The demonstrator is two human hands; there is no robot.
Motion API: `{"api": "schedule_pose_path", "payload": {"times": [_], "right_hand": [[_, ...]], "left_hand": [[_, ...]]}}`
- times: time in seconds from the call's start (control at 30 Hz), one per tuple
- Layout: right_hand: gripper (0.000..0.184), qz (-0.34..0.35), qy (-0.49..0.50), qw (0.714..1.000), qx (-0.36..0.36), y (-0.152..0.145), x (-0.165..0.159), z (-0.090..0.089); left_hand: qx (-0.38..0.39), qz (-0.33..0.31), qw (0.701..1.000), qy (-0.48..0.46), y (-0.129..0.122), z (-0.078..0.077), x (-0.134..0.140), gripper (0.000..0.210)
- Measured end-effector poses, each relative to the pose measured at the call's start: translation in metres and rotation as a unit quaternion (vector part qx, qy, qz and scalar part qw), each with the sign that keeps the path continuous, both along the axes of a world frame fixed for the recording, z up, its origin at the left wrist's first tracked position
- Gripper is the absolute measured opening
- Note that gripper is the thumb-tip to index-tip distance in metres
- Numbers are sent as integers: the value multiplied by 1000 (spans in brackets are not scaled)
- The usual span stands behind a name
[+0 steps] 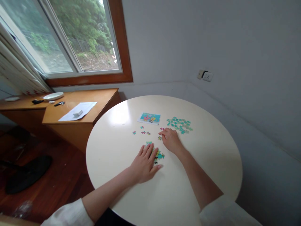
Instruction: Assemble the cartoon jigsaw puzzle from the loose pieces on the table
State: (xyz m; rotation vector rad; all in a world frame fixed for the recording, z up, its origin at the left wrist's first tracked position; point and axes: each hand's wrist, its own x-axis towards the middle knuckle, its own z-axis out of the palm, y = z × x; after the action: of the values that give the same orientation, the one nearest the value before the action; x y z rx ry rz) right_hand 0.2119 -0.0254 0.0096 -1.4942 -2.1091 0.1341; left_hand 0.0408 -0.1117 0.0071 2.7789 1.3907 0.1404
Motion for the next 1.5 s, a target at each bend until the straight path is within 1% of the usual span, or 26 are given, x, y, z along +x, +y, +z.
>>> {"api": "schedule_pose_path", "payload": {"times": [0.1,0.2,0.3,0.37,0.4,0.47,0.57,0.67,0.73,0.8,0.9,0.97,1.03,1.1,1.23,1.3,1.37,1.5], "right_hand": [[28,-1,6,1000,-8,2,0,-2],[28,-5,12,1000,-9,3,0,-4],[27,-7,21,1000,-1,3,0,-6],[28,-8,31,999,8,4,0,-6],[28,-10,36,999,12,4,0,-7],[27,-17,46,999,20,5,1,-8],[27,-30,63,997,37,7,4,-11],[27,-32,73,995,51,8,5,-12],[26,-33,74,995,55,8,5,-12],[26,-34,74,995,56,8,4,-12],[26,-36,81,994,57,8,4,-12],[26,-34,88,994,61,8,4,-12],[25,-32,94,993,64,9,5,-13],[25,-33,97,993,65,9,6,-13],[26,-36,96,993,58,10,7,-14],[26,-37,98,993,55,10,6,-14],[26,-37,100,993,54,9,6,-14],[26,-35,107,992,58,9,6,-13]], "left_hand": [[-19,-9,1000,12,-7,7,-9,66],[-33,-3,999,19,-10,11,-10,64],[-9,44,999,12,-4,15,0,66],[18,104,994,1,5,17,13,67],[26,123,992,-1,9,18,19,68],[45,149,988,-3,18,15,32,70],[45,167,985,-2,25,3,45,70],[52,174,983,-4,25,-11,48,72],[48,178,983,-10,24,-15,47,72],[23,178,984,-16,25,-13,46,71],[-13,190,981,-19,31,-1,44,70],[6,211,977,-24,35,7,43,70],[32,226,973,-28,38,9,44,72],[43,221,974,-28,38,6,46,73],[45,199,979,-26,35,-11,51,72],[39,196,979,-31,36,-15,53,72],[30,202,978,-38,38,-12,53,70],[29,224,973,-41,36,8,44,67]]}}
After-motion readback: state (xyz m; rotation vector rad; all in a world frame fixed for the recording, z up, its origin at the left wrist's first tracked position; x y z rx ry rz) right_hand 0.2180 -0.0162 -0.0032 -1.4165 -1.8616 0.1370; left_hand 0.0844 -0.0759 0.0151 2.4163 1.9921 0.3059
